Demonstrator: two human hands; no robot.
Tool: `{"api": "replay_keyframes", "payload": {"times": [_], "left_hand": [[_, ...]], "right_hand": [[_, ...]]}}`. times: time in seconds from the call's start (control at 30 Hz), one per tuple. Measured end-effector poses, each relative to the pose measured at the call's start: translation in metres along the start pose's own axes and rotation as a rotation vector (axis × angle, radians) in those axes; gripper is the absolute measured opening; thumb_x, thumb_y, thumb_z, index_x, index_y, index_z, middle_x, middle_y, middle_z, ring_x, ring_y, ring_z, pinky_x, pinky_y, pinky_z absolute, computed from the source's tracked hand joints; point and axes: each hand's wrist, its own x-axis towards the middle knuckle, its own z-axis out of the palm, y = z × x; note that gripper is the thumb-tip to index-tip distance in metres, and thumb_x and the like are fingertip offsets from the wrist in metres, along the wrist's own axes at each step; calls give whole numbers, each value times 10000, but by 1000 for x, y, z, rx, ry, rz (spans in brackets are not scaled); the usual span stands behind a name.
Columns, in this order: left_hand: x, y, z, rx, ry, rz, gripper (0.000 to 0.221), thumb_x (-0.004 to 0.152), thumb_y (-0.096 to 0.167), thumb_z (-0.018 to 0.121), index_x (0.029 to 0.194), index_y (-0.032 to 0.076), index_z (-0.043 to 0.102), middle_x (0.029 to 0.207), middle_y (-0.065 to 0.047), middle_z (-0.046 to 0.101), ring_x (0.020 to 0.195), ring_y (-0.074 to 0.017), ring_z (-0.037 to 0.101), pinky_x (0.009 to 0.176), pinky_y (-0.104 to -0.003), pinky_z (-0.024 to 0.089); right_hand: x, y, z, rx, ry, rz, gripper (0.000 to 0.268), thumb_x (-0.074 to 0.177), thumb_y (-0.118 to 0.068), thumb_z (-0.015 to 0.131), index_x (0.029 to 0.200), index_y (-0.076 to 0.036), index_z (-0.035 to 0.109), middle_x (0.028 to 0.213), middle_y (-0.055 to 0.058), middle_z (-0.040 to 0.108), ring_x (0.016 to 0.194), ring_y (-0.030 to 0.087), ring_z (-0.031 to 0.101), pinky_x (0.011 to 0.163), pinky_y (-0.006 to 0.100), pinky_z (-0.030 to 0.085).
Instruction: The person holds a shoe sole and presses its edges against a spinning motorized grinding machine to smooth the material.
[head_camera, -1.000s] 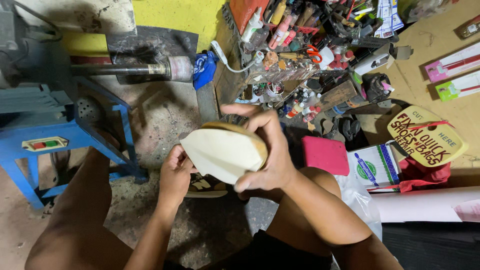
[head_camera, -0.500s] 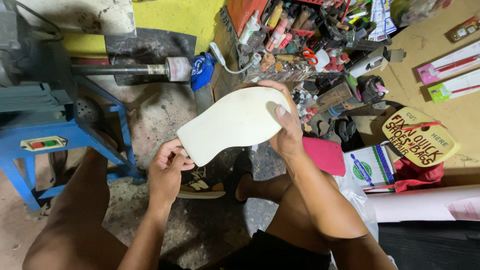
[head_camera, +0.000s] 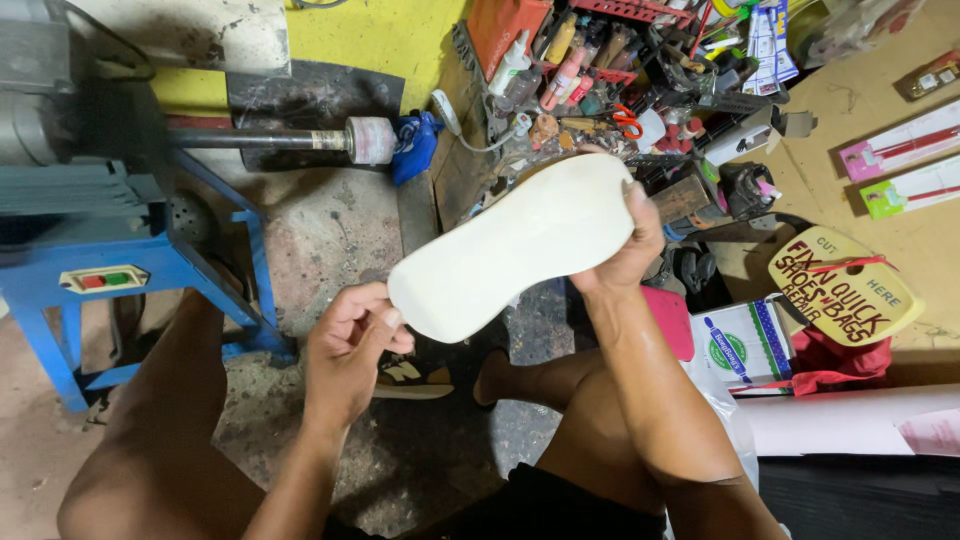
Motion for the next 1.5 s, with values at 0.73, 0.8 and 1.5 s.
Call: {"api": "replay_keyframes", "payload": {"times": [0.73,0.8,1.5], "left_hand": [[0,-19,-4,-72,62,-70,180,998,64,628,1173,23,642,1015,-33,670,810,-110,667,718,-283,604],[3,-26,-6,-71,82,-99,164,1002,63,617,1160,28,642,1003,-28,668,806,-109,670,714,-286,607],[9,-28,-5,-2,-70,-211,427,967,152,621,1385,79,567,1204,-81,687,1088,-201,688,831,-398,621]], "right_hand": [[3,21,-36,96,68,-25,524,950,-384,682,1262,36,654,1173,173,722,1051,293,711,985,418,572],[3,22,-33,92,24,-21,543,939,-372,684,1281,48,646,1184,179,720,1059,294,709,992,412,570],[18,37,-40,209,125,136,367,996,-290,639,1187,19,692,1116,146,740,1015,272,720,949,408,578]]}}
